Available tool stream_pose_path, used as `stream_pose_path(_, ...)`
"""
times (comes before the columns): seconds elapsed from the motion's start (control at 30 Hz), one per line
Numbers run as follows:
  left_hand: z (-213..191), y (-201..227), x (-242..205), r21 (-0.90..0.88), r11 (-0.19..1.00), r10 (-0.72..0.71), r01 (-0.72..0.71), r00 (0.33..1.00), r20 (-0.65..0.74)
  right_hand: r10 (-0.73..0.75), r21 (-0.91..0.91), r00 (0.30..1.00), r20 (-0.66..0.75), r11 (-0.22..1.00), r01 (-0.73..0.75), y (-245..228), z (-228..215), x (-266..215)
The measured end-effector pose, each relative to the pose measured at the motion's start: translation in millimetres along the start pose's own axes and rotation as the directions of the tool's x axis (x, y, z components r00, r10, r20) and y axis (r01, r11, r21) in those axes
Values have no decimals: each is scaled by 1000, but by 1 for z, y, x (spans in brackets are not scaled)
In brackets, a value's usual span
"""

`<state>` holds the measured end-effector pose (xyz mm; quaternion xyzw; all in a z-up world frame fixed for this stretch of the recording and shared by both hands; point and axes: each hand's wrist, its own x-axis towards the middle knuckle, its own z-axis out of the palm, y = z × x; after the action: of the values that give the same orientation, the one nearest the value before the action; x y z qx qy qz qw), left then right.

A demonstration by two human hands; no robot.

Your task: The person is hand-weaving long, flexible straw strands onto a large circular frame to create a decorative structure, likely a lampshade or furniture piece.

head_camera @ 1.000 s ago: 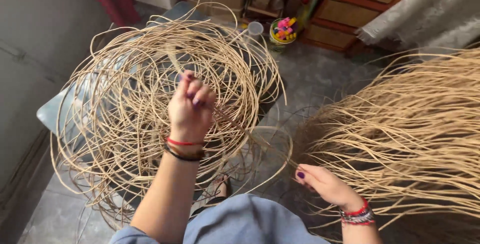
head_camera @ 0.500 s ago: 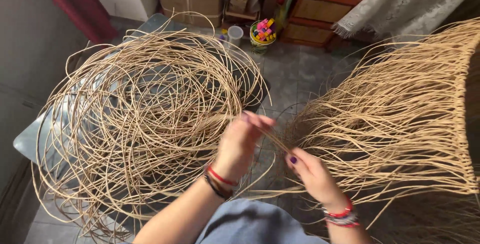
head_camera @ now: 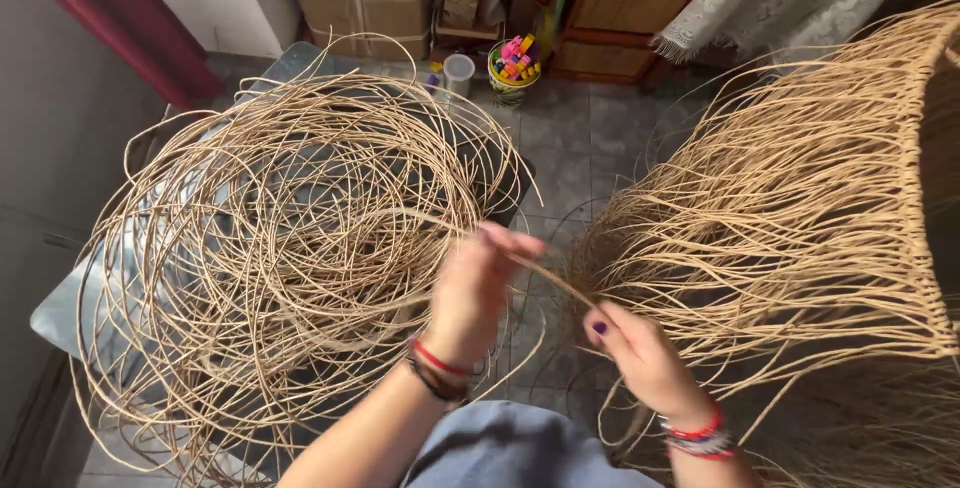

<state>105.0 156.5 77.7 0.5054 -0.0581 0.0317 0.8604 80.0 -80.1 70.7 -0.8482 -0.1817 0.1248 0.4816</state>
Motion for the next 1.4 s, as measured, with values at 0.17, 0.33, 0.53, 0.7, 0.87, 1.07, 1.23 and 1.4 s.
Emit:
stream_pose_path(0.17, -9, 12, 9, 27, 998, 64, -63, 996, -57, 212, 181, 968, 137, 955, -235, 25, -13, -22)
stream_pose_path(0.33, 33, -29, -13, -194, 963, -138, 185, 962, 234, 157, -13, 984, -80, 987, -158, -25, 9, -4)
stream_pose_path(0.53, 20, -17, -3, -270, 961, -44, 53, 998, 40, -1, -320, 986, -165, 946, -53, -16, 5, -10)
stream_pose_path(0.7, -17, -27, 16, -606, 793, -80, -69, 973, -215, 124, -159, 988, -86, 978, -137, 13, -12, -23)
stream_pose_path(0.87, 18, -43, -9, -382, 924, -84, 29, 988, -128, 303, 145, 936, -179, 949, -280, 3, 6, -10)
stream_pose_path(1.07, 30, -28, -17, -392, 887, -379, 245, 870, -314, 104, -115, 956, -273, 983, -140, -35, 21, 17)
stream_pose_path(1.23, 10, -8, 5, -373, 920, -285, 124, 862, -418, 61, -206, 958, -279, 971, -122, -25, 23, 15)
stream_pose_path(1.4, 9, -50, -19, 162, 983, -67, 91, 987, -144, -18, -263, 977, -211, 964, -39, -29, 50, 37)
